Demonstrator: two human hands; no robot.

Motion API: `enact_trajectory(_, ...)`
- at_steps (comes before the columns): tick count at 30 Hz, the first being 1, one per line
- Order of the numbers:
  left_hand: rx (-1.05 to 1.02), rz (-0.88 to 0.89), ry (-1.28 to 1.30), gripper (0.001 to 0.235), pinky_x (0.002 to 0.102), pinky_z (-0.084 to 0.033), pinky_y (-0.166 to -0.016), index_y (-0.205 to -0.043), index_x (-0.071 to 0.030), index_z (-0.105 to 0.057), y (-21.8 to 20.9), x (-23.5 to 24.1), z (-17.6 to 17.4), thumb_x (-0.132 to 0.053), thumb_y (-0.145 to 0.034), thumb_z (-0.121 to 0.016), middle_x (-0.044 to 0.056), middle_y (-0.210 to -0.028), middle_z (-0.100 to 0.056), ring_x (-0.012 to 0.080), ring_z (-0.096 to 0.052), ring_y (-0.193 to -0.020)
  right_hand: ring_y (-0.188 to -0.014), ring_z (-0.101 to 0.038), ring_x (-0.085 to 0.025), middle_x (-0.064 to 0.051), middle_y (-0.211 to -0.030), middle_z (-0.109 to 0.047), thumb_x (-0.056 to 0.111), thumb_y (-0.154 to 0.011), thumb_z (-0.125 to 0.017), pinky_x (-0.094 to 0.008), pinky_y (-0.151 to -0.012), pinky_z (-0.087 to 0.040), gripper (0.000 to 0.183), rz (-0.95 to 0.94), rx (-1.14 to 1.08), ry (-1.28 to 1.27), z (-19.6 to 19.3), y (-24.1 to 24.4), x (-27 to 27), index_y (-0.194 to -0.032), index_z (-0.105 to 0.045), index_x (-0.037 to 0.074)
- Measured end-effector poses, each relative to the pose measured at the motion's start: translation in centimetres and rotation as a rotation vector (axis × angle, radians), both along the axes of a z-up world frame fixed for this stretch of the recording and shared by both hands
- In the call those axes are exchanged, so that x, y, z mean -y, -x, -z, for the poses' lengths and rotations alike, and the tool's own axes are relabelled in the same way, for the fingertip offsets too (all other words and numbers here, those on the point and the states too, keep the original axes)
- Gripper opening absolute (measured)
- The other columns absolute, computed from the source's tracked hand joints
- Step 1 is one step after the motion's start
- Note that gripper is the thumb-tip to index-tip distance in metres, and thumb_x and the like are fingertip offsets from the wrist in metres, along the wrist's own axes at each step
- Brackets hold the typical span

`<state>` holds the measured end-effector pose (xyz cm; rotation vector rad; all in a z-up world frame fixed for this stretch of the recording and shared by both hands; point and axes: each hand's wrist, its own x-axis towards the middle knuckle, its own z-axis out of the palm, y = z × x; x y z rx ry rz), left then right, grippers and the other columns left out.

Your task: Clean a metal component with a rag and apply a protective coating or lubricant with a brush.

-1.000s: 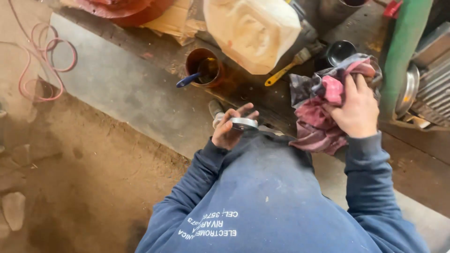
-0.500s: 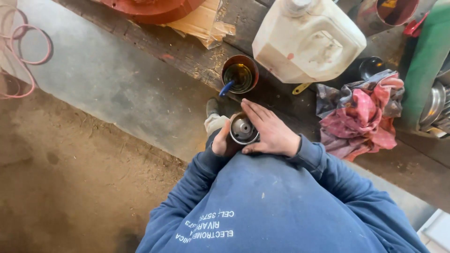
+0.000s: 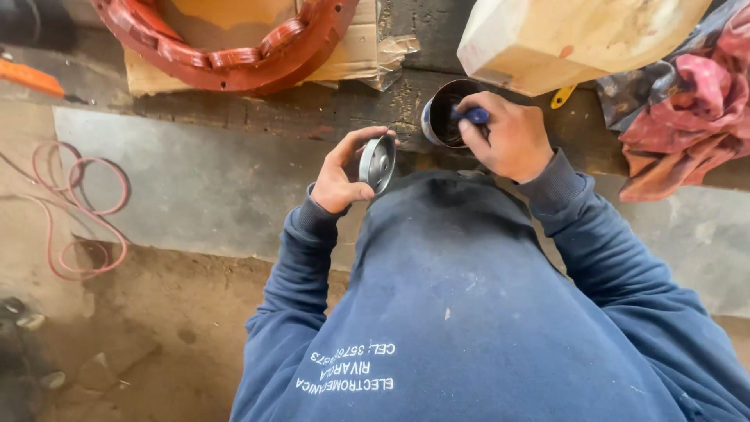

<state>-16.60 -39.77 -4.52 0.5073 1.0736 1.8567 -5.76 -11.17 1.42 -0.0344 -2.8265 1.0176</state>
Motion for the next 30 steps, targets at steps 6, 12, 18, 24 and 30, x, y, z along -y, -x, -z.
enact_trajectory(6, -0.455, 0.199, 0.059, 0.103, 0.033, -0.045, -0.113, -0.15, -0.001, -0.056, 5.2, -3.8, 0.0, -0.045, -0.066, -0.096, 0.009, -0.149, -0.06, 0.0169, -0.057, -0.135, -0.087, -0.069, -0.029, -0.012, -0.1, -0.07, 0.013, -0.1, -0.069, -0.036, -0.077, -0.055, 0.016, 0.241, -0.044, 0.069, 0.3, -4.0, -0.8, -0.115, -0.067, 0.009)
enact_trajectory(12, -0.378, 0.267, 0.059, 0.105, 0.034, -0.045, -0.116, -0.15, 0.0, -0.051, 6.1, -8.8, 0.3, -0.046, -0.069, -0.098, 0.009, -0.152, -0.058, 0.0184, -0.057, -0.136, -0.085, -0.069, -0.013, -0.013, -0.097, -0.07, 0.006, -0.103, -0.058, -0.027, -0.077, -0.057, 0.019, 0.565, -0.299, 0.835, 0.7, -11.2, -2.3, -0.12, -0.06, -0.003)
enact_trajectory(18, -0.138, 0.309, 0.038, 0.111, 0.037, -0.041, -0.125, -0.155, 0.007, -0.043, 4.5, -11.1, 2.6, -0.04, -0.072, -0.099, 0.014, -0.151, -0.056, 0.0224, -0.054, -0.142, -0.078, -0.067, -0.019, -0.018, -0.1, -0.068, 0.0, -0.095, -0.06, -0.03, -0.074, -0.056, 0.017, 0.339, -0.442, 0.591, -0.4, -10.2, -1.5, -0.112, -0.061, -0.002)
enact_trajectory(24, -0.156, 0.237, 0.008, 0.116, 0.038, -0.04, -0.127, -0.159, 0.009, -0.037, 4.4, -12.1, 0.7, -0.036, -0.073, -0.098, 0.019, -0.16, -0.051, 0.0251, -0.052, -0.147, -0.078, -0.07, -0.022, -0.015, -0.091, -0.069, -0.003, -0.088, -0.065, -0.032, -0.072, -0.055, 0.015, 0.245, -0.415, 0.435, 0.3, -10.6, -1.9, -0.103, -0.066, -0.001)
enact_trajectory(30, -0.215, 0.193, 0.009, 0.113, 0.038, -0.036, -0.126, -0.158, 0.008, -0.037, 4.0, -12.5, 1.2, -0.032, -0.074, -0.099, 0.02, -0.163, -0.047, 0.0248, -0.047, -0.147, -0.082, -0.067, -0.01, -0.009, -0.093, -0.071, 0.001, -0.099, -0.058, -0.025, -0.075, -0.056, 0.015, 0.497, -0.177, 1.052, 1.3, -11.4, -1.6, -0.114, -0.062, -0.001)
